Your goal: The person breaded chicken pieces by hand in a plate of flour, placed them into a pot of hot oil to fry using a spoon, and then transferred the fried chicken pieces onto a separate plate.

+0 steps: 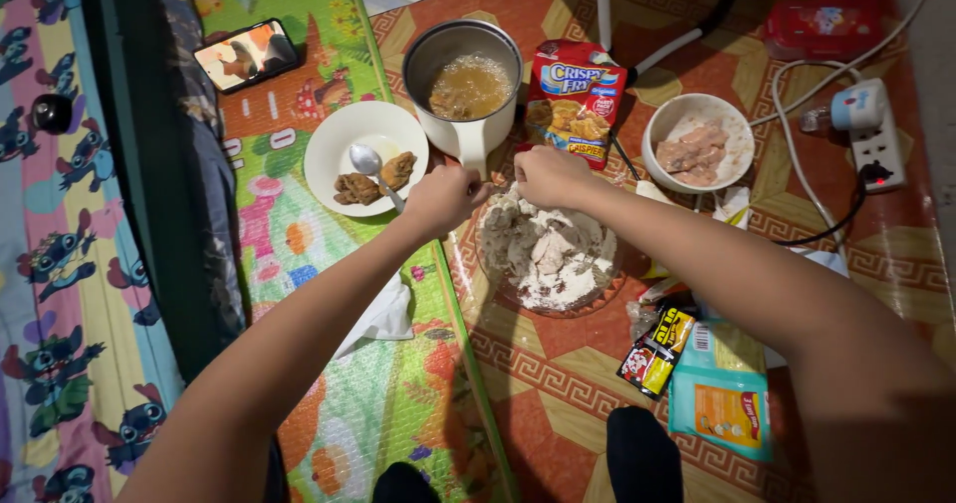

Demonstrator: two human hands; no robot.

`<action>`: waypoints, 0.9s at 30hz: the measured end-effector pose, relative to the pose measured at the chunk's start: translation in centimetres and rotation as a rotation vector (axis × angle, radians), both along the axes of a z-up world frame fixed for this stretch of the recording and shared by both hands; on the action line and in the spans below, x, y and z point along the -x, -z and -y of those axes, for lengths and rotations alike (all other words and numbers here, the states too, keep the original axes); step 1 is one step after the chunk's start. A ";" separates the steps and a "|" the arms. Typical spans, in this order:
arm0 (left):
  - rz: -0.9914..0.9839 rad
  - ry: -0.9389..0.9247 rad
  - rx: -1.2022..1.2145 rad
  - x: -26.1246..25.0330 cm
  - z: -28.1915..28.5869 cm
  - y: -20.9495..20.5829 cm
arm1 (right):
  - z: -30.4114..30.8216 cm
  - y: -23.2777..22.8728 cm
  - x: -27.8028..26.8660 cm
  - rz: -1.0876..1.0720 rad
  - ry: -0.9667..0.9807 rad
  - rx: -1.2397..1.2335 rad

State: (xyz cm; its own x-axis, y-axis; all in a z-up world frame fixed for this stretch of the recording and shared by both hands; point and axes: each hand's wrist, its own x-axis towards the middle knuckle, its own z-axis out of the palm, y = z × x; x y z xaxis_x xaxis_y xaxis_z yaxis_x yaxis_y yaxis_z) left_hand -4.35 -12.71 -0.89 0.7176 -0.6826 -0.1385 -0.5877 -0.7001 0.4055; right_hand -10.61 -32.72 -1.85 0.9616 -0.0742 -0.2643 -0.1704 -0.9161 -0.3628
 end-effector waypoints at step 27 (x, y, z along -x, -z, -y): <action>-0.039 -0.003 -0.191 -0.7 -0.6 1.8 | 1.8 2.1 2.3 -0.021 -0.537 0.114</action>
